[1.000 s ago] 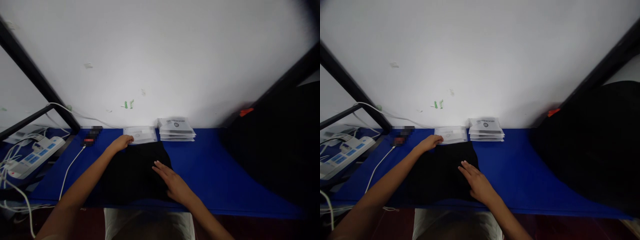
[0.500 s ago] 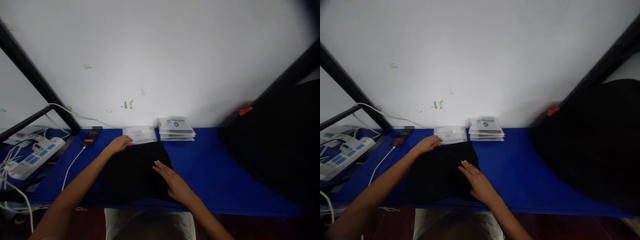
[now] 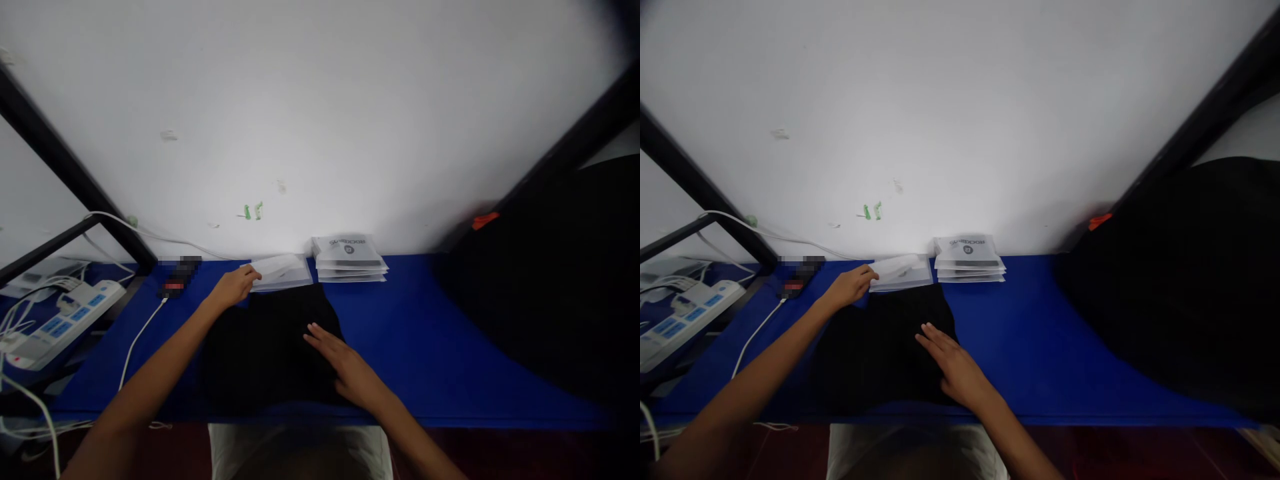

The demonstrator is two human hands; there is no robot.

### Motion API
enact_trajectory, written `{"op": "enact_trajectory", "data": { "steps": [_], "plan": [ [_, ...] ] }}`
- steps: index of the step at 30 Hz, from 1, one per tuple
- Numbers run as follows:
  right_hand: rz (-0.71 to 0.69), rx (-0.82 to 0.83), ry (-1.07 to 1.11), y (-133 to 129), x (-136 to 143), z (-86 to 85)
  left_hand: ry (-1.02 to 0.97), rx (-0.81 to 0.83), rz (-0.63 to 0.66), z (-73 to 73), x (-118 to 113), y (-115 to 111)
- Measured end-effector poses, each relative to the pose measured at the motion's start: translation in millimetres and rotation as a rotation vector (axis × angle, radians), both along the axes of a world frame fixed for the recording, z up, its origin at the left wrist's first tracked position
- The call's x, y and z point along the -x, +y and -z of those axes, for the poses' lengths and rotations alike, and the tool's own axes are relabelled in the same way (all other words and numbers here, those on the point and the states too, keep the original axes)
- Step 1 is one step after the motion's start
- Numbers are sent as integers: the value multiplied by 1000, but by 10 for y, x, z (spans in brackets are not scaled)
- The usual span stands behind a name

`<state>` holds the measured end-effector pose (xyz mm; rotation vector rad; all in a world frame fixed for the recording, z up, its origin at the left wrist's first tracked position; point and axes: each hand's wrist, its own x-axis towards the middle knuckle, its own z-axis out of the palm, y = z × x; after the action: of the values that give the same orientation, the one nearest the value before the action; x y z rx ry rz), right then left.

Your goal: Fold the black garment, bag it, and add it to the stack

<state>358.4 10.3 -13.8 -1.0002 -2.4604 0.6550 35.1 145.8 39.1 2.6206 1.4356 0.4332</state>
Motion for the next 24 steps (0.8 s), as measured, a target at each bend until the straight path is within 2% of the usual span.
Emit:
{"op": "enact_trajectory", "data": {
  "steps": [3, 6, 9, 11, 14, 16, 18, 21, 24],
  "plan": [
    [-6, -45, -33, -6, -22, -3, 2, -120, 61, -20, -153, -231],
    [-64, -219, -21, -35, -50, -69, -46, -272, 129, 48, -383, -536],
    [-157, -445, 22, -39, -23, -161, -91, -264, 181, 152, -626, -886],
    [-137, -502, -7, -6, 43, -187, -130, -220, 199, 202, -760, -1096],
    [21, -408, -136, 72, 180, -160, -125, -151, 179, 232, -887, -1289],
    [102, -292, -230, 112, 261, -138, -62, -109, 153, 232, -923, -1322],
    [120, -207, -277, 132, 316, -136, 10, -72, 143, 221, -938, -1312],
    [118, -184, -223, 134, 364, -147, 68, -42, 198, 174, -974, -1312],
    [138, -192, -69, 115, 414, -132, 71, -28, 320, 85, -1032, -1381]
  ]
}}
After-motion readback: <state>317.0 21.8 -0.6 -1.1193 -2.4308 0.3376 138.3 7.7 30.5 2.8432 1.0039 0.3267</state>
